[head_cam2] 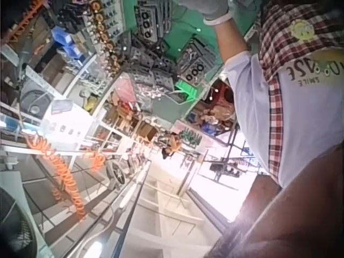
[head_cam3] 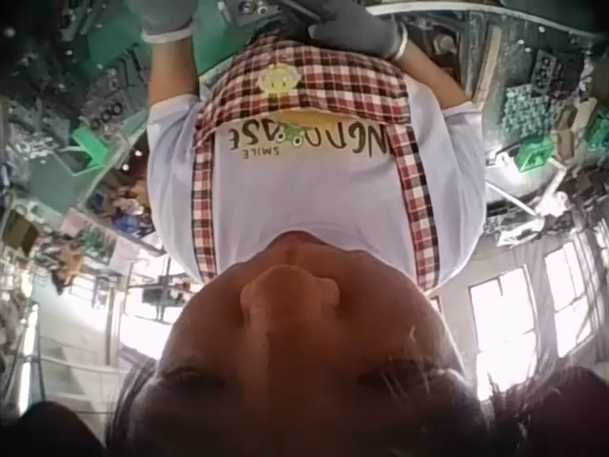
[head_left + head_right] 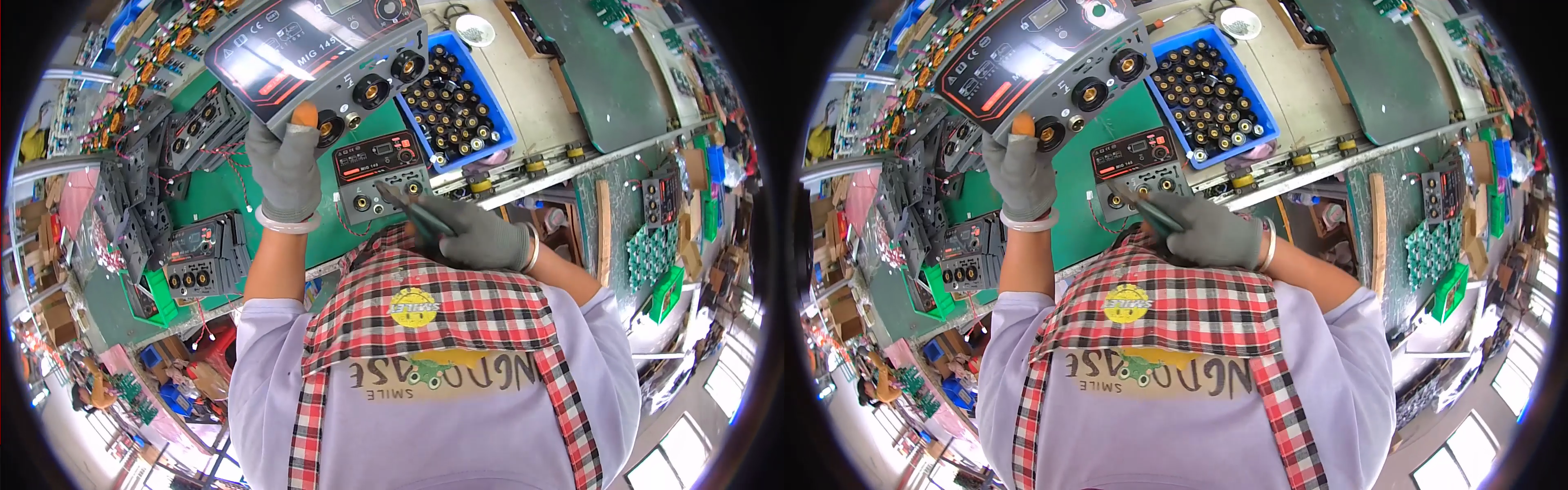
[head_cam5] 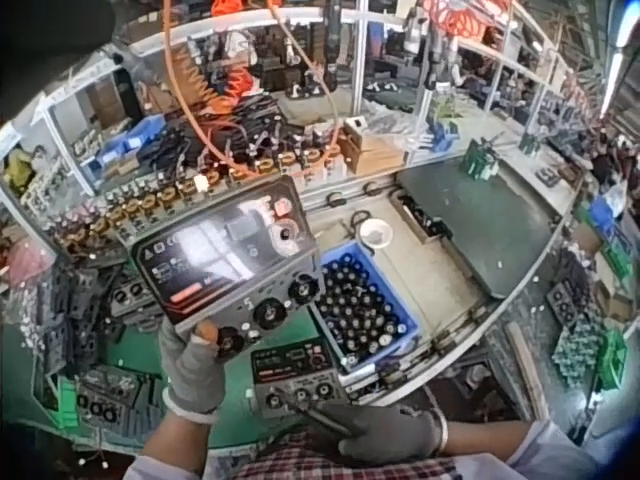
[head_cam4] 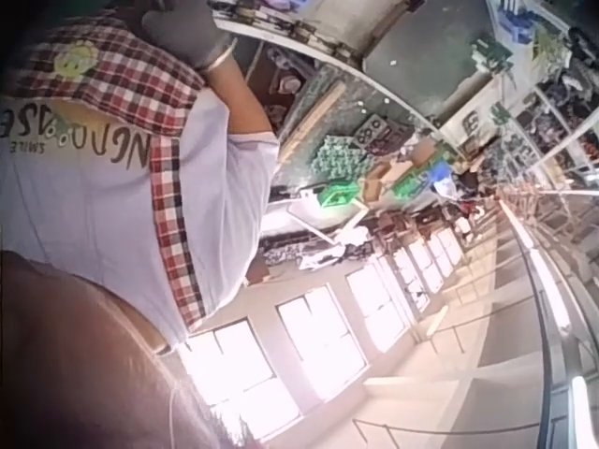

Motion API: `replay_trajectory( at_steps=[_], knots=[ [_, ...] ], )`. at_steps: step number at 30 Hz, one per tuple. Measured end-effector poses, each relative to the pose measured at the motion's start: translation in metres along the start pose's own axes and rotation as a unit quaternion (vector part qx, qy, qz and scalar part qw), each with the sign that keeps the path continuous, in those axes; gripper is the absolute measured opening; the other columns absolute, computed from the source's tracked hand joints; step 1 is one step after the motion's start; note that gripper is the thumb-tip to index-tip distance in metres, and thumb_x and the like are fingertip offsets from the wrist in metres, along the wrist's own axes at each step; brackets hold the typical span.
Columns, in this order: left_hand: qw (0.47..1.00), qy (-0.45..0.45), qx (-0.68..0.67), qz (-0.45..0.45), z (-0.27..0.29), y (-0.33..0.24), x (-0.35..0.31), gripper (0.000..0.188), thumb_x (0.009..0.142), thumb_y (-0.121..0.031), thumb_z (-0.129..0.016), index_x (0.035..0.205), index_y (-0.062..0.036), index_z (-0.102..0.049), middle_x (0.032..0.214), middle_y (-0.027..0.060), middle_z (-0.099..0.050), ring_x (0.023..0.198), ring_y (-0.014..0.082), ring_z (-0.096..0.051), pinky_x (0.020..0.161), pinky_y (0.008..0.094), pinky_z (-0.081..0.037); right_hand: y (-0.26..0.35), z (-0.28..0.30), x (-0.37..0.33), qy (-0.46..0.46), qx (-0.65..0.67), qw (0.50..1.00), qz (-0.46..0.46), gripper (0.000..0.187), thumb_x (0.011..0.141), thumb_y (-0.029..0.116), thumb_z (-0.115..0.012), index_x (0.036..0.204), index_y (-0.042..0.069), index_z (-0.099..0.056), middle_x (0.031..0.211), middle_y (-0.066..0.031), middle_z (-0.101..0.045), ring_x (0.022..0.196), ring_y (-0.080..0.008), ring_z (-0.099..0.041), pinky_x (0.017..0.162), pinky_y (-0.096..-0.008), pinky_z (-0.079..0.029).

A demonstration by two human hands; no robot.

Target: Assemble the control panel and external housing of welding machines using a power tool and pliers.

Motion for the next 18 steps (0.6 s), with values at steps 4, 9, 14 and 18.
replay_trajectory(
  at_steps=[4,9,14,18],
  knots=[
    [0.995,0.024,0.092,-0.041,-0.015,-0.008,-0.012,0.029,0.078,-0.017,-0.061,0.101,-0.0021,-0.054,0.095,0.0036,-0.058,0.083,0.011,-0.053,0.076,0.027,-0.042,0.027,0.016,0.001,-0.094,-0.2,0.975,-0.03,0.071,0.066,-0.002,-0.043,0.133,0.006,-0.022,0.101,-0.014,-0.054,0.087,-0.0236,-0.057,0.076,-0.0324,-0.045],
    [0.992,0.023,0.118,-0.046,-0.023,-0.01,-0.016,0.03,0.078,-0.019,-0.061,0.101,-0.0021,-0.054,0.094,0.0029,-0.058,0.083,0.0097,-0.052,0.075,0.0252,-0.041,0.039,0.02,0.003,-0.123,-0.297,0.947,-0.01,0.068,0.067,-0.001,-0.045,0.131,0.007,-0.026,0.098,-0.0148,-0.055,0.085,-0.0249,-0.058,0.076,-0.0325,-0.045],
    [0.996,0.009,0.069,-0.057,-0.022,-0.011,-0.016,0.03,0.077,-0.02,-0.062,0.101,-0.0029,-0.055,0.093,0.0027,-0.058,0.082,0.0096,-0.052,0.074,0.0239,-0.04,0.043,0.019,0.0,-0.105,-0.295,0.948,-0.059,0.066,0.068,0.001,-0.047,0.13,0.007,-0.027,0.098,-0.0159,-0.055,0.086,-0.0263,-0.058,0.077,-0.0332,-0.045],
    [0.99,0.031,0.117,-0.074,-0.019,-0.008,-0.016,0.03,0.077,-0.019,-0.063,0.101,-0.0031,-0.055,0.094,0.0027,-0.058,0.082,0.0094,-0.052,0.074,0.0236,-0.04,0.042,0.021,-0.001,-0.113,-0.298,0.946,-0.065,0.065,0.068,0.003,-0.049,0.129,0.005,-0.028,0.098,-0.0177,-0.055,0.09,-0.0289,-0.056,0.078,-0.0347,-0.045]
  ],
)
Point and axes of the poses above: each hand's wrist, its own x-axis towards the middle knuckle, its own z-axis out of the back of the hand, y = z × x, the point moved 6 cm from there along x, towards the middle knuckle
